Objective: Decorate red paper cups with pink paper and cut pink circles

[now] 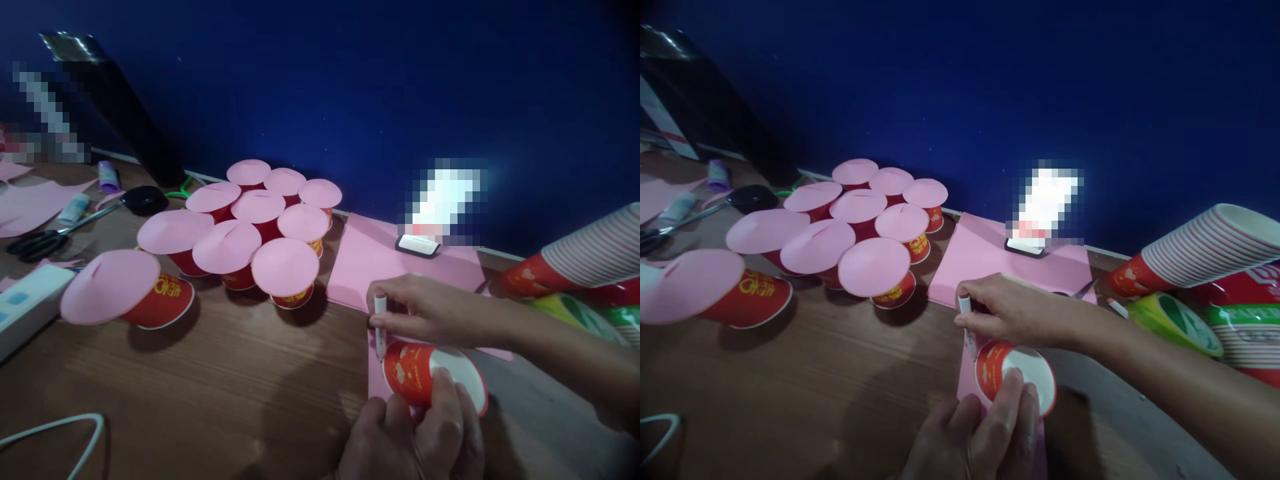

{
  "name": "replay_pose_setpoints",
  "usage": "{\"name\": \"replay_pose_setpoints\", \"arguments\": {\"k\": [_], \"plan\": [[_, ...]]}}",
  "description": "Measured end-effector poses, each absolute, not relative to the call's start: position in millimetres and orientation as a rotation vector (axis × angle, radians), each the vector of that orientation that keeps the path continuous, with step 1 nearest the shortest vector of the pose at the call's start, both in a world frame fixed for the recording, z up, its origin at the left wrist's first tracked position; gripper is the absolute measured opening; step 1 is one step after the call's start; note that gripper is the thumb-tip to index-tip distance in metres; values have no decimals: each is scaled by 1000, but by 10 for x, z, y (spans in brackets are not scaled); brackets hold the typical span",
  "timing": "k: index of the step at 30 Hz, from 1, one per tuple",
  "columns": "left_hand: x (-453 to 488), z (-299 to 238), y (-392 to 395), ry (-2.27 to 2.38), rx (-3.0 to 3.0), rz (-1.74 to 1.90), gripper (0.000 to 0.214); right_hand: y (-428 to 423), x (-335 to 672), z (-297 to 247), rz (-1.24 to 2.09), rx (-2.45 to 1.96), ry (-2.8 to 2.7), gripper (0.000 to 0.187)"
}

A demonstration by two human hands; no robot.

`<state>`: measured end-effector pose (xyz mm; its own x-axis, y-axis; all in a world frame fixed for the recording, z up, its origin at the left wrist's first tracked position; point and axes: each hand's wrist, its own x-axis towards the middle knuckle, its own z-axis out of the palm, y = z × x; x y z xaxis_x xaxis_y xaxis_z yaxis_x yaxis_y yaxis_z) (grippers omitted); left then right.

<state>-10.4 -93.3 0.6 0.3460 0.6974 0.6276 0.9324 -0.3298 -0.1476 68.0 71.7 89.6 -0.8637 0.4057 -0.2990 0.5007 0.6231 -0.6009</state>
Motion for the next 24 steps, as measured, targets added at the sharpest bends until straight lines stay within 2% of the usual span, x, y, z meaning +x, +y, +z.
{"name": "replay_pose_setpoints", "arguments": {"k": [9, 16, 24], "plan": [[-70, 90, -917, -1534, -2101, -725, 34, 750, 838, 829, -1007, 950, 2754, 23], [-108, 15, -929, -1447, -2111, -664, 41, 755, 1050, 720, -1266, 1109, 2728, 25], [-149, 71, -909, -1408, -2184, -651, 39, 708, 1268, 587, -1455, 1328, 2725, 25]]}}
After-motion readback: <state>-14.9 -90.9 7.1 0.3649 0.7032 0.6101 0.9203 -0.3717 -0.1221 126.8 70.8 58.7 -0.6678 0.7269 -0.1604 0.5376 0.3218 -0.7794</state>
